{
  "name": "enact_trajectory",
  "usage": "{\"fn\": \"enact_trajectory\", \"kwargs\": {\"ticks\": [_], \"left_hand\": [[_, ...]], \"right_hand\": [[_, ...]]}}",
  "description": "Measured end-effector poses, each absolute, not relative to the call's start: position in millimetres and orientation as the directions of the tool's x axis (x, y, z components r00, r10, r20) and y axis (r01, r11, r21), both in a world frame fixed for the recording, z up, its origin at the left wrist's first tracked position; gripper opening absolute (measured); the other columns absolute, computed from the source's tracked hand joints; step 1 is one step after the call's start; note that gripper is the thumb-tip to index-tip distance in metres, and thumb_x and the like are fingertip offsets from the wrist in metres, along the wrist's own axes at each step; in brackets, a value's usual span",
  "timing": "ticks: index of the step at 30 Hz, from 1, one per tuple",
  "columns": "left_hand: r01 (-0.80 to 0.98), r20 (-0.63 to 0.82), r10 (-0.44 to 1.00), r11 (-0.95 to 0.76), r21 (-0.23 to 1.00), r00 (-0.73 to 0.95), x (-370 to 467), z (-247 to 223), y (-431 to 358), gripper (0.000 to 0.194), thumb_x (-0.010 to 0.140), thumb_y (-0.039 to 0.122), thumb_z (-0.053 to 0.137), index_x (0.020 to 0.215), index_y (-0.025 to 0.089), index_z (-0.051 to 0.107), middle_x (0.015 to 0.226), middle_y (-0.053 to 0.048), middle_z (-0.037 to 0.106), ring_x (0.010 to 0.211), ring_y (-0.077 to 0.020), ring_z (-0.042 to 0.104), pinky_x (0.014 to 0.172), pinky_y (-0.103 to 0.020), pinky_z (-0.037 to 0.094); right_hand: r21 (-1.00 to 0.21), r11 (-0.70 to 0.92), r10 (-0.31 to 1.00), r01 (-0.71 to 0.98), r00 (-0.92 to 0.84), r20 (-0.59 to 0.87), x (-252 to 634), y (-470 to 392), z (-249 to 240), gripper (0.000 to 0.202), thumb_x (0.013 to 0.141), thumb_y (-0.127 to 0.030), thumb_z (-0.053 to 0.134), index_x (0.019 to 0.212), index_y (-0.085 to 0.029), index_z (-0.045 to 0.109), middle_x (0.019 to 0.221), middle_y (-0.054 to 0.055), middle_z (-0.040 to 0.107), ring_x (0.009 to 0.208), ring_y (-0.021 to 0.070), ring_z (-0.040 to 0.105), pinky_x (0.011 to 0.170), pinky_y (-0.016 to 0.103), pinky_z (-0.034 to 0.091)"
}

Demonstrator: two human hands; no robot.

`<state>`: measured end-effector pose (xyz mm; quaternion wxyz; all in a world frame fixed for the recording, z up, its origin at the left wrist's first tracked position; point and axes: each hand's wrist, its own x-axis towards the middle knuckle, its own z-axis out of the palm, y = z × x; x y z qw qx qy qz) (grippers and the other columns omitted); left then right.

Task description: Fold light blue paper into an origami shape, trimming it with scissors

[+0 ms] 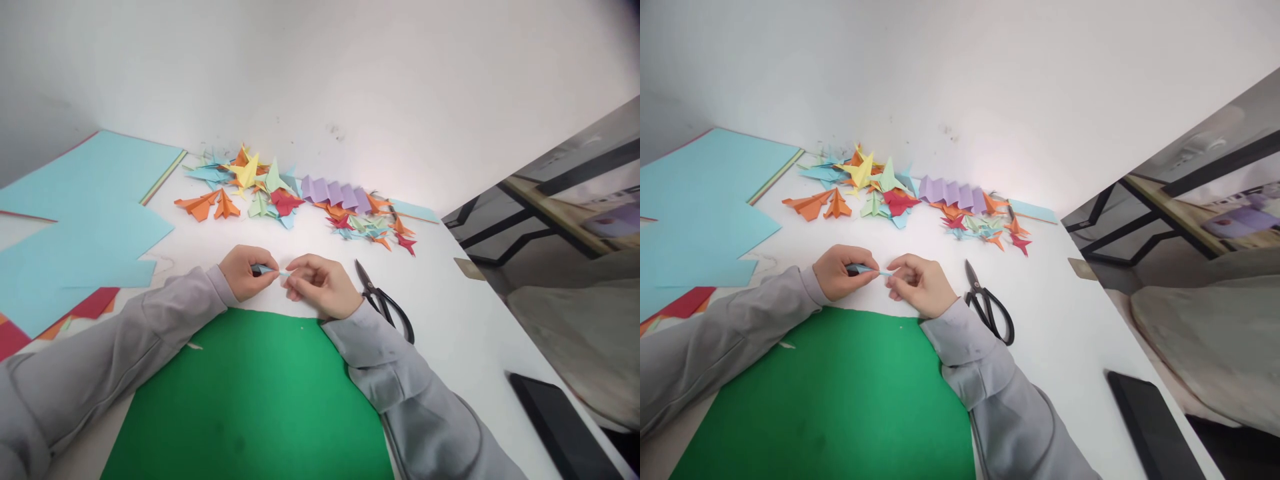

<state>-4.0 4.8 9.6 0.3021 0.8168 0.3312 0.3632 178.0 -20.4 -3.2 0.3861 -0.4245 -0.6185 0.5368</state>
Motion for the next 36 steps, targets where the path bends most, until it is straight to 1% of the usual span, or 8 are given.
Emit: {"fn": "enact_trajectory", "kwargs": {"ticks": [4,9,15,19,22,26,31,36], "left_hand": [[0.335,0.385,0.766,-0.593,0.732,0.515,-3.8,9.4,4.7,0.014,0.068,0.015,0.052,0.061,0.011,0.063,0.053,0.0,0.057,0.044,-0.0053,0.04,0.044,-0.019,0.034],[0.334,0.378,0.761,-0.595,0.731,0.528,-3.8,9.1,4.6,0.014,0.069,0.016,0.052,0.06,0.011,0.062,0.053,0.0,0.057,0.045,-0.0055,0.041,0.045,-0.018,0.035],[0.336,0.386,0.756,-0.604,0.722,0.529,-3.6,9.3,4.2,0.015,0.069,0.015,0.051,0.06,0.011,0.062,0.053,0.0,0.056,0.045,-0.0053,0.041,0.045,-0.018,0.034],[0.338,0.392,0.753,-0.61,0.717,0.528,-3.7,8.7,4.6,0.014,0.069,0.015,0.052,0.061,0.01,0.063,0.053,-0.001,0.057,0.046,-0.006,0.043,0.047,-0.019,0.036],[0.343,0.389,0.756,-0.608,0.716,0.527,-4.2,8.0,5.2,0.014,0.069,0.015,0.052,0.062,0.011,0.063,0.055,-0.001,0.059,0.048,-0.0071,0.047,0.049,-0.019,0.037],[0.345,0.391,0.75,-0.614,0.71,0.533,-4.4,7.6,5.5,0.014,0.07,0.015,0.052,0.062,0.012,0.063,0.056,-0.001,0.059,0.049,-0.0075,0.047,0.05,-0.02,0.038],[0.332,0.408,0.744,-0.624,0.707,0.529,-4.0,7.8,4.9,0.014,0.069,0.015,0.052,0.061,0.012,0.063,0.054,0.0,0.057,0.047,-0.0068,0.045,0.048,-0.019,0.037],[0.336,0.402,0.728,-0.639,0.692,0.555,-4.8,6.3,4.9,0.014,0.071,0.014,0.052,0.063,0.012,0.063,0.055,0.0,0.056,0.048,-0.0064,0.044,0.048,-0.019,0.036]], "right_hand": [[-0.992,0.077,0.948,0.105,-0.315,0.04,178.7,-20.0,-2.2,0.027,0.071,-0.038,0.064,0.082,-0.014,0.061,0.063,0.004,0.066,0.048,0.0122,0.061,0.048,0.026,0.051],[-0.969,0.122,0.952,0.214,-0.3,0.054,176.3,-20.3,-2.4,0.023,0.069,-0.036,0.065,0.077,-0.015,0.064,0.053,0.001,0.063,0.046,0.0129,0.06,0.048,0.026,0.051],[-0.893,0.257,0.931,0.369,-0.343,0.126,177.7,-20.2,-4.1,0.016,0.078,-0.031,0.055,0.076,-0.017,0.062,0.052,0.001,0.062,0.046,0.0122,0.059,0.05,0.025,0.049],[-0.78,0.388,0.897,0.491,-0.395,0.198,178.2,-20.0,-1.2,0.014,0.082,-0.024,0.048,0.077,-0.018,0.059,0.055,0.0,0.062,0.047,0.0111,0.058,0.054,0.025,0.047],[-0.654,0.485,0.861,0.58,-0.446,0.244,177.7,-19.9,2.7,0.013,0.083,-0.02,0.045,0.078,-0.018,0.057,0.06,0.0,0.063,0.05,0.0111,0.057,0.057,0.024,0.045],[-0.48,0.579,0.813,0.659,-0.51,0.28,177.3,-18.9,4.7,0.011,0.084,-0.018,0.044,0.08,-0.017,0.055,0.067,0.004,0.064,0.06,0.0139,0.058,0.058,0.024,0.042],[-0.329,0.619,0.786,0.714,-0.557,0.269,177.0,-18.7,2.2,0.015,0.087,-0.021,0.039,0.083,-0.016,0.053,0.071,0.007,0.064,0.062,0.016,0.058,0.058,0.025,0.041],[-0.263,0.62,0.784,0.739,-0.567,0.255,175.9,-19.4,-0.3,0.016,0.087,-0.02,0.037,0.084,-0.015,0.052,0.072,0.008,0.064,0.061,0.0177,0.058,0.056,0.026,0.039]]}}
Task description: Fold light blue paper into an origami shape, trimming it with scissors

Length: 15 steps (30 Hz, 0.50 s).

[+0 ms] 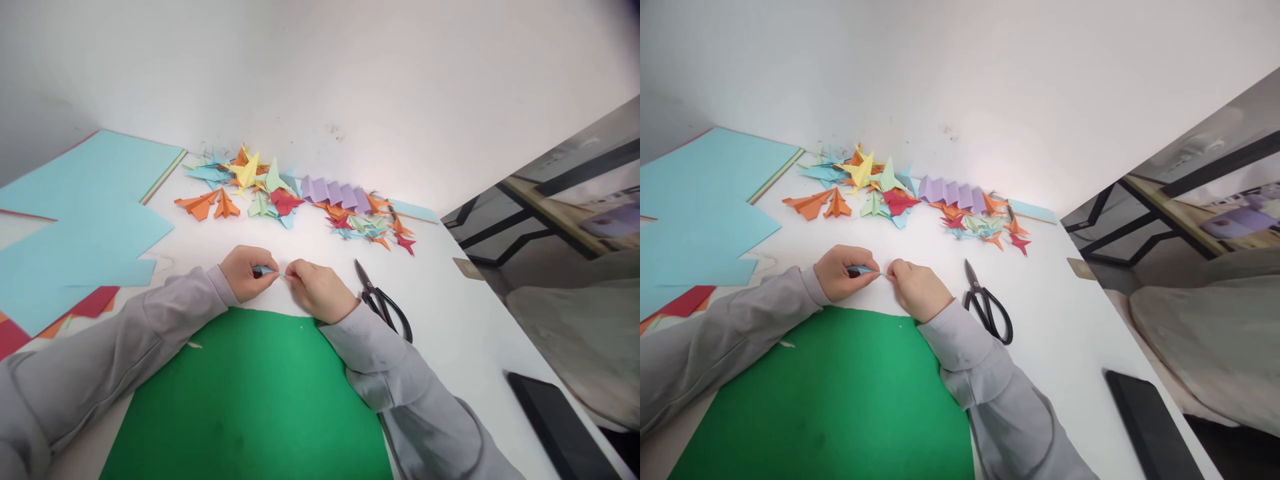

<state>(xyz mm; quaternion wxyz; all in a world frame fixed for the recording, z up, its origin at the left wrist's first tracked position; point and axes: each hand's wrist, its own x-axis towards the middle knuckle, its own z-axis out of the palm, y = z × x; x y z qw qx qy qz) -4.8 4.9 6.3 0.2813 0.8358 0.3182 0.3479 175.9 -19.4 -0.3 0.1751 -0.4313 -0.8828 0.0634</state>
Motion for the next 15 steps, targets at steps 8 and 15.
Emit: {"fn": "enact_trajectory", "kwargs": {"ticks": [8,15], "left_hand": [[0.338,0.4,0.756,-0.611,0.716,0.519,-5.3,5.7,5.5,0.013,0.07,0.015,0.053,0.063,0.01,0.064,0.055,-0.001,0.057,0.047,-0.0065,0.045,0.047,-0.019,0.036],[0.309,0.408,0.773,-0.588,0.747,0.485,-4.5,7.2,5.9,0.013,0.068,0.014,0.053,0.061,0.01,0.064,0.052,0.0,0.055,0.043,-0.0047,0.039,0.044,-0.018,0.034]], "right_hand": [[-0.449,0.583,0.812,0.677,-0.511,0.284,179.7,-15.8,-1.5,0.009,0.084,-0.021,0.046,0.083,-0.016,0.053,0.067,0.004,0.063,0.058,0.0146,0.057,0.056,0.024,0.041],[-0.635,0.548,0.825,0.544,-0.476,0.304,185.6,-14.0,-5.3,0.018,0.081,-0.027,0.055,0.094,-0.015,0.054,0.061,-0.001,0.06,0.05,0.0111,0.053,0.051,0.022,0.041]]}}
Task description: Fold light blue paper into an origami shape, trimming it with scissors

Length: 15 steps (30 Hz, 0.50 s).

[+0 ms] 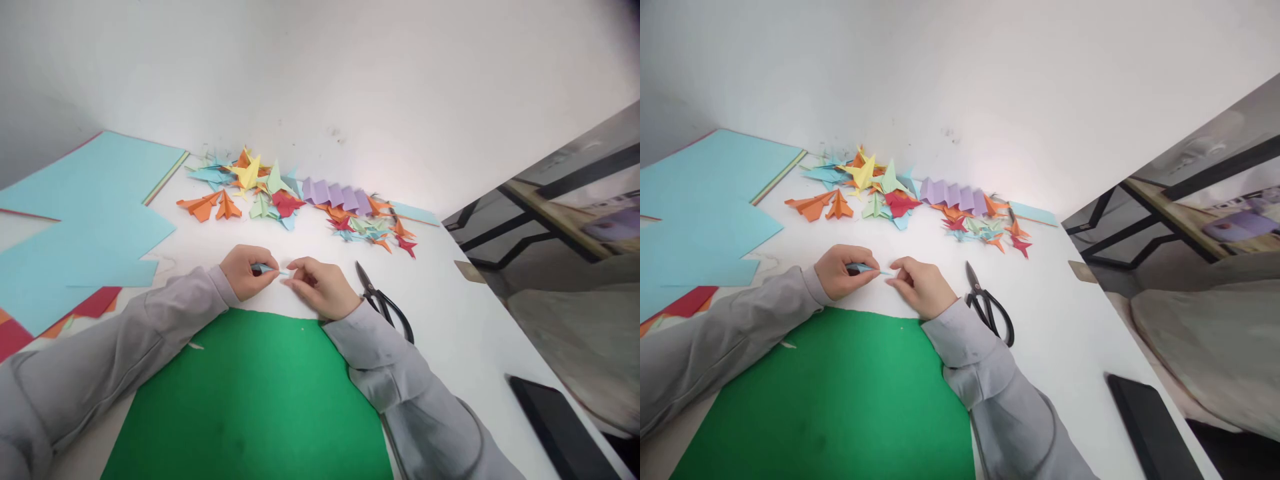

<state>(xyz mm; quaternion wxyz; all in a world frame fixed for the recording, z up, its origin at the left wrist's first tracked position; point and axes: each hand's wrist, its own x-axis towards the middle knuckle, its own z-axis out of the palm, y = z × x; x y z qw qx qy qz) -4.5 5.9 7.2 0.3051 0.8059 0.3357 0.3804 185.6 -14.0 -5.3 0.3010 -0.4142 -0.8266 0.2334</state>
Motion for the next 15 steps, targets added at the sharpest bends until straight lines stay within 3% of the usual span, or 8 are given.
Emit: {"fn": "enact_trajectory", "kwargs": {"ticks": [9,15], "left_hand": [[0.309,0.414,0.731,-0.632,0.71,0.543,-4.2,6.3,4.7,0.016,0.071,0.016,0.052,0.065,0.009,0.064,0.057,-0.003,0.059,0.049,-0.0076,0.047,0.048,-0.019,0.038],[0.294,0.405,0.724,-0.629,0.72,0.559,-5.0,4.9,5.7,0.014,0.071,0.016,0.053,0.065,0.01,0.064,0.057,-0.002,0.058,0.049,-0.0073,0.047,0.048,-0.019,0.037]], "right_hand": [[-0.436,0.682,0.731,0.588,-0.568,0.377,176.0,-17.6,-1.3,0.019,0.089,-0.022,0.038,0.088,-0.016,0.057,0.076,0.006,0.065,0.067,0.0152,0.059,0.062,0.025,0.044],[-0.353,0.724,0.689,0.592,-0.602,0.405,174.9,-19.9,-4.4,0.018,0.089,-0.019,0.036,0.081,-0.017,0.052,0.068,0.004,0.06,0.061,0.014,0.055,0.059,0.024,0.042]]}}
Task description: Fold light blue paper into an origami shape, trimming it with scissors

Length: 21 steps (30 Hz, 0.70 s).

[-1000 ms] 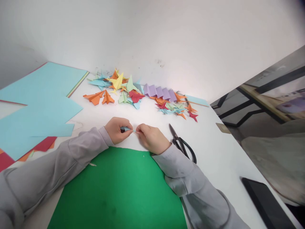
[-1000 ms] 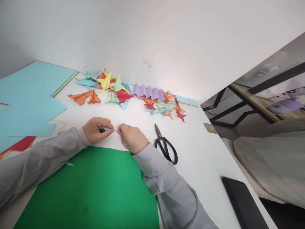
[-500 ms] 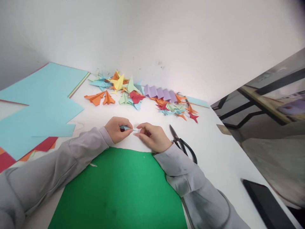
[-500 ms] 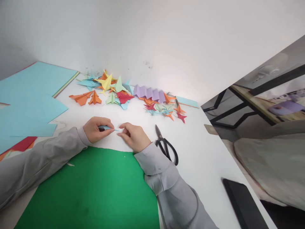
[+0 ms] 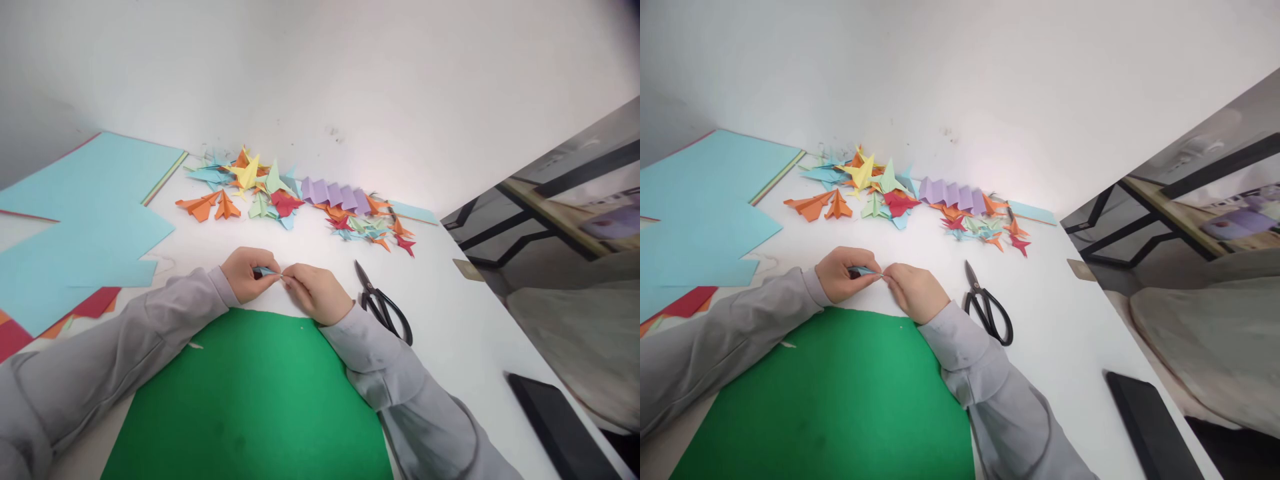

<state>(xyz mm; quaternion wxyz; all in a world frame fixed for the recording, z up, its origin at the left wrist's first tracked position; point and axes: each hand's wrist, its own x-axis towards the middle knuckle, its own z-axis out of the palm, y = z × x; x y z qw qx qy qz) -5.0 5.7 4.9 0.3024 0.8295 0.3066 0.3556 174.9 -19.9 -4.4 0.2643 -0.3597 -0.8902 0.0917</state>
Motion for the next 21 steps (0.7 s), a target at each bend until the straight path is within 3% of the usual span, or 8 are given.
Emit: {"fn": "enact_trajectory", "kwargs": {"ticks": [7,16,21], "left_hand": [[0.236,0.386,0.71,-0.608,0.758,0.589,-5.5,5.6,7.4,0.012,0.071,0.016,0.054,0.065,0.012,0.064,0.056,0.0,0.056,0.051,-0.0078,0.048,0.05,-0.019,0.039],[0.203,0.221,0.865,-0.34,0.918,0.45,-3.0,7.9,3.5,0.015,0.069,0.021,0.058,0.075,0.008,0.064,0.062,-0.002,0.057,0.043,-0.0062,0.05,0.041,-0.019,0.04],[0.19,0.269,0.841,-0.394,0.899,0.469,-2.9,5.1,4.8,0.011,0.07,0.017,0.058,0.074,0.009,0.065,0.063,-0.003,0.061,0.044,-0.0062,0.054,0.042,-0.017,0.042]], "right_hand": [[-0.257,0.743,0.662,0.618,-0.621,0.42,174.7,-22.0,-3.2,0.017,0.085,-0.014,0.036,0.075,-0.017,0.05,0.061,0.004,0.056,0.054,0.0146,0.051,0.052,0.024,0.038],[-0.243,0.703,0.685,0.669,-0.544,0.484,179.1,-19.5,-2.9,0.021,0.088,-0.02,0.036,0.077,-0.016,0.052,0.062,0.005,0.06,0.055,0.0149,0.055,0.054,0.024,0.042],[-0.27,0.705,0.681,0.656,-0.517,0.519,180.0,-20.0,-4.9,0.016,0.087,-0.026,0.044,0.09,-0.015,0.055,0.069,0.006,0.063,0.057,0.014,0.057,0.055,0.024,0.043]]}}
